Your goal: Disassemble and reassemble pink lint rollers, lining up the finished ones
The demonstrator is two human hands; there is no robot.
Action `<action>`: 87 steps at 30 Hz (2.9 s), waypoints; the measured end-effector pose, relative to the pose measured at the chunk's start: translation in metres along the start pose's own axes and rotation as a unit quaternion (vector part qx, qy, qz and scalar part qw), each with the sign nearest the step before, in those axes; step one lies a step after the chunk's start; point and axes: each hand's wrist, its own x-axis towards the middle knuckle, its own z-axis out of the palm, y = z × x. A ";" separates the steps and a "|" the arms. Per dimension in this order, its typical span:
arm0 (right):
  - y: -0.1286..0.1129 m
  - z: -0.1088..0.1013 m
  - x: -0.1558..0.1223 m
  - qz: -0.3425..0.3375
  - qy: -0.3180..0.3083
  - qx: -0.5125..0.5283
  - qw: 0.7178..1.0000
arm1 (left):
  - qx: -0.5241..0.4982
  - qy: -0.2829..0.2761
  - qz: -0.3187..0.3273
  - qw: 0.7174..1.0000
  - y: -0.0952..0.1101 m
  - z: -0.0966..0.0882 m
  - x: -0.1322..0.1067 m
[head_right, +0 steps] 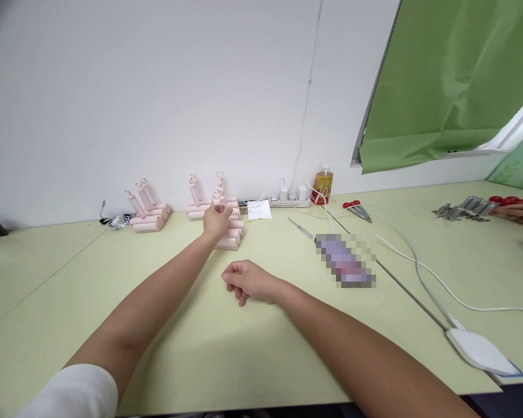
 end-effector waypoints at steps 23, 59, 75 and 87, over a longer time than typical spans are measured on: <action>0.001 0.000 0.001 -0.001 0.002 -0.005 1.000 | 0.043 -0.162 0.024 0.986 -0.007 -0.035 -0.008; 0.002 0.002 0.005 -0.009 0.008 0.002 1.000 | -0.191 -0.122 -0.016 0.974 -0.018 -0.084 -0.085; -0.001 0.004 0.001 -0.112 0.055 0.084 0.989 | -0.329 -0.166 -0.037 0.929 -0.022 -0.082 -0.141; -0.017 -0.031 -0.007 -0.125 0.322 -0.224 0.911 | -0.445 -0.007 -0.188 0.875 -0.031 -0.100 -0.111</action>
